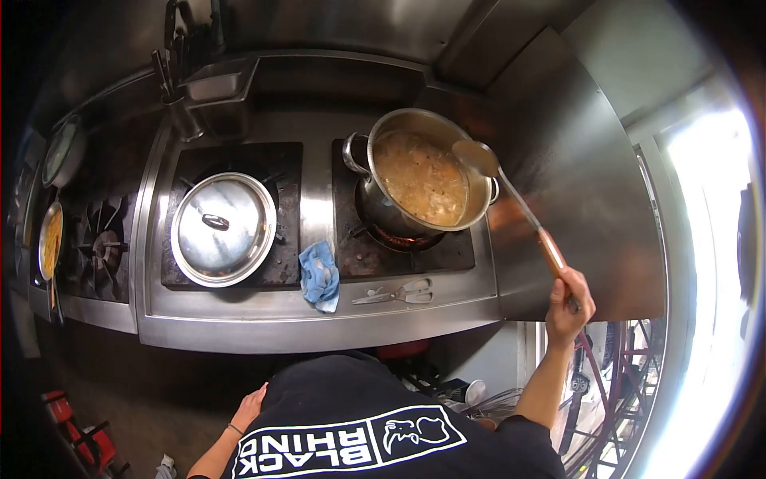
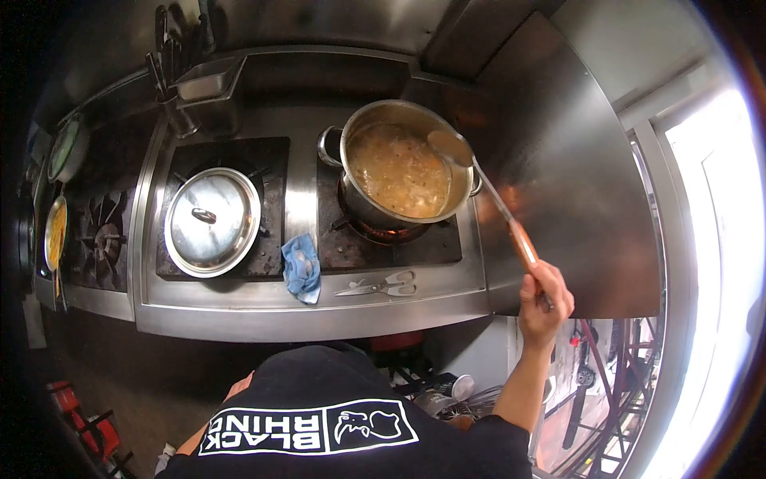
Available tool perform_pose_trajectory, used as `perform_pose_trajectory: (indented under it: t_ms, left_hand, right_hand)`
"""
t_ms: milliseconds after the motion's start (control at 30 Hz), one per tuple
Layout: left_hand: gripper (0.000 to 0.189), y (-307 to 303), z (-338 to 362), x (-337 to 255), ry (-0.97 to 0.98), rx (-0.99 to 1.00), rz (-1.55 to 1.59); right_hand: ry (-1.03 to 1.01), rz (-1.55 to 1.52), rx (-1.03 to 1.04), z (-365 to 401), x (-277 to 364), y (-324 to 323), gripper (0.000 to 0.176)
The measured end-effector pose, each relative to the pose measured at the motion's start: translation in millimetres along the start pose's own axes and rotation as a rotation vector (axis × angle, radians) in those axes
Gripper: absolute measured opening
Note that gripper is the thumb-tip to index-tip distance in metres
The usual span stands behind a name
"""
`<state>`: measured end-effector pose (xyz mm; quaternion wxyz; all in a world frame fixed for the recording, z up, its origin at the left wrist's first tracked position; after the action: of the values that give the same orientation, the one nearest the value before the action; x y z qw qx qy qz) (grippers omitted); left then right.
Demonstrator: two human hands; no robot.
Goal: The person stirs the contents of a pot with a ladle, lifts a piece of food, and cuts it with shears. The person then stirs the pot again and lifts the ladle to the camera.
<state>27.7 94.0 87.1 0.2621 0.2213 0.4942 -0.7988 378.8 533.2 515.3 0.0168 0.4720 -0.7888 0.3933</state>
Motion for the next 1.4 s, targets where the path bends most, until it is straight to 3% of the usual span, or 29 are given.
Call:
perform_pose_trajectory:
  t_ms: [167, 233, 333, 467, 667, 767, 867, 1167, 1333, 1400]
  left_hand:
    - [0.061, 4, -2, 7, 0.026, 0.000, 0.011]
    - [0.062, -5, -1, -1, 0.108, -0.083, -0.048]
    - [0.063, -16, 1, -8, 0.092, -0.078, -0.061]
    - [0.063, -12, -6, -1, 0.073, -0.017, 0.001]
    - [0.063, -16, -6, -1, 0.065, -0.008, 0.008]
    - [0.062, -19, -4, -3, 0.024, 0.007, 0.001]
    - [0.061, -21, -5, -5, 0.035, -0.002, 0.006]
    - [0.060, -11, 0, 4, 0.042, -0.018, 0.033]
    - [0.060, -17, 1, -2, 0.039, -0.056, 0.032]
    - [0.061, -12, 0, 3, 0.047, -0.048, 0.041]
  right_hand:
    - [0.028, 0.027, 0.032, 22, -9, 0, 0.012]
    - [0.197, -0.075, -0.154, 33, -24, -11, 0.010]
    - [0.337, -0.145, -0.133, 43, -33, -10, 0.010]
    - [0.313, -0.132, -0.077, 46, -35, 0, 0.011]
    - [0.304, -0.131, -0.251, 27, -31, -1, 0.015]
    - [0.482, -0.287, -0.340, 16, -48, 11, 0.015]
    - [0.553, -0.357, -0.296, 11, -66, 31, 0.016]
    - [0.581, -0.385, -0.228, 5, -82, 63, 0.021]
    - [0.646, -0.417, -0.384, 6, -90, 45, 0.023]
    - [0.678, -0.387, -0.352, 9, -94, 35, 0.025]
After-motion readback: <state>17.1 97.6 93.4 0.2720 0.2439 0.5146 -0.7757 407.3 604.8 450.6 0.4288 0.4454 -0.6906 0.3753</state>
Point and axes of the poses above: each hand's wrist, its own z-axis away from the middle knuckle, its own y-axis out of the palm, x = y × z, the point moved 6 cm from there along -z, towards the middle knuckle, and after that the axes turned 4 degrees about -z, right-handed, at the moved point
